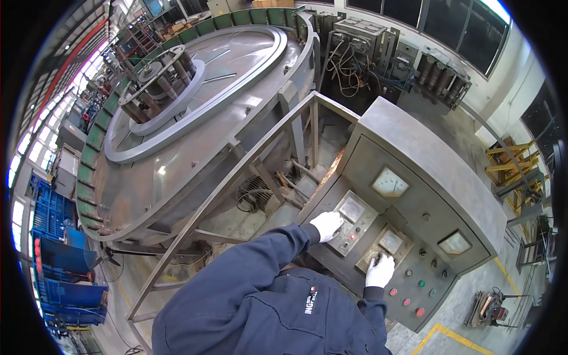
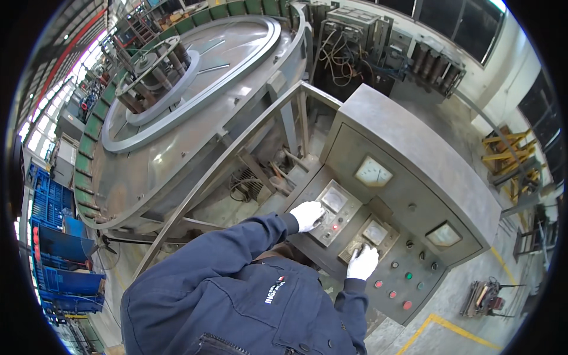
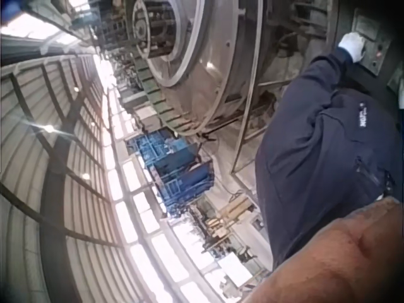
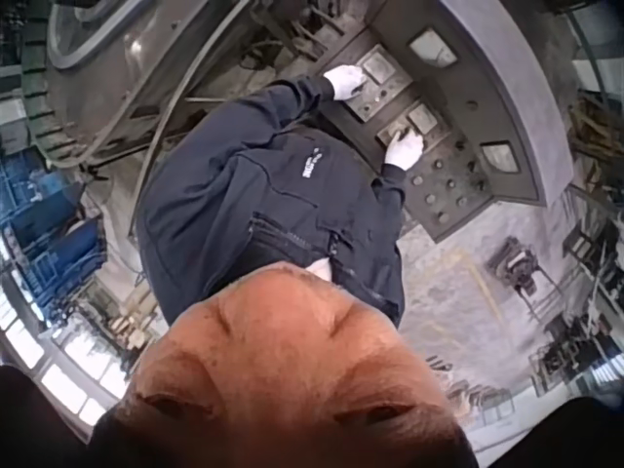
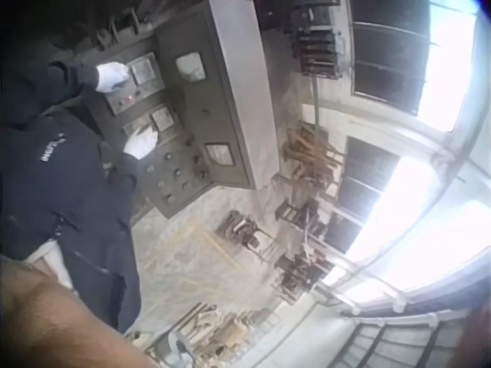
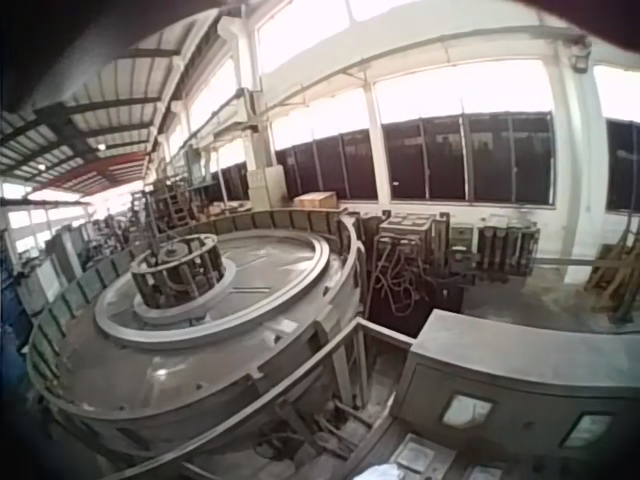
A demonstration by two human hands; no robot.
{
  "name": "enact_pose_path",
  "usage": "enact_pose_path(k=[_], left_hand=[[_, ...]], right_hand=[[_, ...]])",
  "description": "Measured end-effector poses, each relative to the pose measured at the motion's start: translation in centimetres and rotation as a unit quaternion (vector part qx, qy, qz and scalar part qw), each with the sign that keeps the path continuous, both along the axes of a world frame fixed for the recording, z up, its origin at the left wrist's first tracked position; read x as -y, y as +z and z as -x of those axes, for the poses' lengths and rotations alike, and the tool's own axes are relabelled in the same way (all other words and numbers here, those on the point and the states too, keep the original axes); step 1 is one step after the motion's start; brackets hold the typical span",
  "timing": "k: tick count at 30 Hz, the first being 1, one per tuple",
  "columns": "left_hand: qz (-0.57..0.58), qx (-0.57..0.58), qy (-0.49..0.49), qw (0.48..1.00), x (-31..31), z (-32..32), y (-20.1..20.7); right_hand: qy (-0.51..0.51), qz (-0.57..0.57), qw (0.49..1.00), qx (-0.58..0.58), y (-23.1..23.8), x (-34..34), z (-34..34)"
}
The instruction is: Operating a machine control panel by pressing buttons and monitoring gauges.
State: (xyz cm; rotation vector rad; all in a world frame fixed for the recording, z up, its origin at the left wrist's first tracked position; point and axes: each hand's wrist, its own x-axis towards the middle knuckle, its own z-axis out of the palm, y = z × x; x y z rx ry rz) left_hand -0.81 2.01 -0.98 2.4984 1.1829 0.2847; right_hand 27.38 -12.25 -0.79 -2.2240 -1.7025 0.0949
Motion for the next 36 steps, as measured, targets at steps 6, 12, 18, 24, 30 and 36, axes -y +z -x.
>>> enact_pose_path(k=[6, 12, 18, 24, 30, 36], left_hand=[[-0.001, 0.008, -0.004, 1.0, 0.1, 0.1, 0.1], [0.004, 0.0, -0.004, 1.0, 0.1, 0.1, -0.1], [0.004, 0.006, -0.002, 1.0, 0.0, 0.2, -0.1], [-0.012, 0.021, -0.013, 1.0, -0.1, 0.1, -0.5], [-0.016, 0.023, -0.001, 1.0, 0.1, 0.2, -0.8], [0.018, 0.002, 0.022, 1.0, 0.3, -0.2, 0.0]], right_hand=[[0.0, 0.007, 1.0, -0.019, 0.4, 0.1, 0.1], [0.005, 0.014, 1.0, -0.012, 0.6, 0.2, 0.0], [0.007, 0.001, 1.0, -0.002, 0.2, 0.2, 0.0], [-0.001, 0.006, 1.0, 0.001, 0.1, 0.2, -0.2], [-0.003, -0.007, 1.0, 0.014, -0.2, 0.2, 0.0], [-0.011, 0.01, 1.0, 0.016, -0.2, 0.4, 0.0]])
